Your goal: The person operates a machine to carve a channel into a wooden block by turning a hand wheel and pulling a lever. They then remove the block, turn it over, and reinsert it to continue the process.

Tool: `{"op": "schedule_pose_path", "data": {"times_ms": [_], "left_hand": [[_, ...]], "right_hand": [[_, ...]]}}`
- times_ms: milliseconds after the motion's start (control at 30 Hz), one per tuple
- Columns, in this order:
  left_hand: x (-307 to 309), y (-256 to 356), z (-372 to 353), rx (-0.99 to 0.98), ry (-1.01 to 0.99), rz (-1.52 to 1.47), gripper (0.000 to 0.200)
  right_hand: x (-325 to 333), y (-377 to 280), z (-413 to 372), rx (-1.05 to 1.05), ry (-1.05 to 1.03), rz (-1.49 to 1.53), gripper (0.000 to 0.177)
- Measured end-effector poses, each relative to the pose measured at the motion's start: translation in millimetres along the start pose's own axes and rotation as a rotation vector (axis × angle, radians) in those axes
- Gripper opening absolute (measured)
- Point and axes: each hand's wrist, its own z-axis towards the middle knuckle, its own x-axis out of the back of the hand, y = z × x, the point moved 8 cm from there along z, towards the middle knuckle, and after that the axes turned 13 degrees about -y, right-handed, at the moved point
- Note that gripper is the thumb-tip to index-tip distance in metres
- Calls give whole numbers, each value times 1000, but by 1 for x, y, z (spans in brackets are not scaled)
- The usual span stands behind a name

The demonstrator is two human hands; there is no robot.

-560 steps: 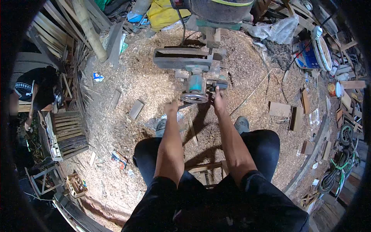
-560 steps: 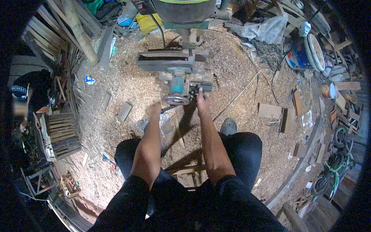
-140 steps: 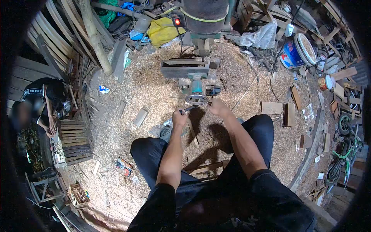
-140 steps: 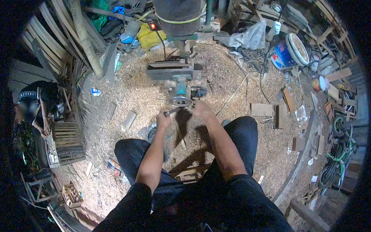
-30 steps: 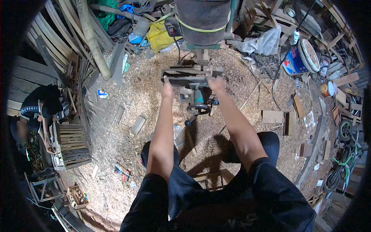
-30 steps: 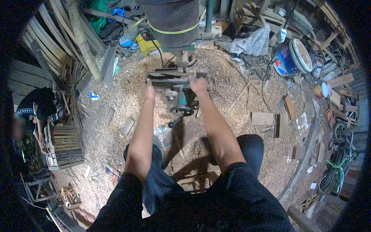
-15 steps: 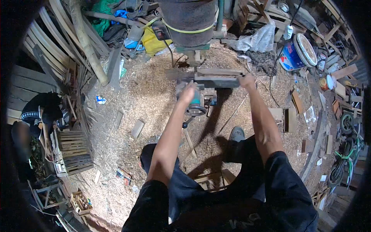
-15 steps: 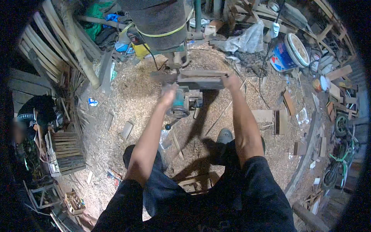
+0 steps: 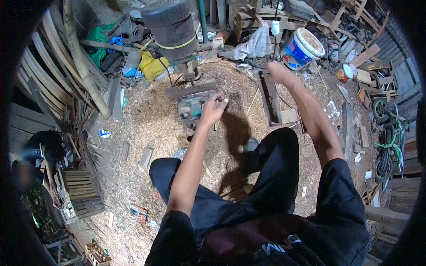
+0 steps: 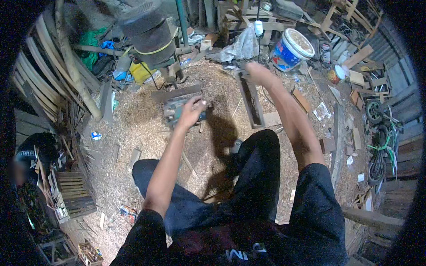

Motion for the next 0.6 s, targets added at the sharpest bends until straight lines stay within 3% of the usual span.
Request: {"op": "schedule_pose_path", "data": {"times_ms": [100,233,300,333,400,467,500,533,600], "left_hand": [[-12,19,-9,18,-41,-23,86],[-10,57,-46,70,84,98,96],[-1,88,-66,-75,-22,-264,120],[10,106,-84,-191,25,-408,115],[39,118,-117,-297,171,-375,101],[57,112,-137,-307,164,-483,97],[66,99,-140,-297,174,-575,96],[70,80,-141,-283,183,-673,94],[77,51,-139,-298,194,-841,89]], "right_hand": [[52,-90,-10,215,-103,64,31],[96,-173,-21,442,-3,118,33],[115,-213,-32,428,51,115,38],[125,-236,-42,420,78,115,41],[128,-262,-45,463,99,264,53],[117,-272,-42,693,217,769,73],[111,-275,-51,541,173,782,90],[94,-272,-52,442,145,773,95],[24,-255,-37,312,-120,877,98]]}}
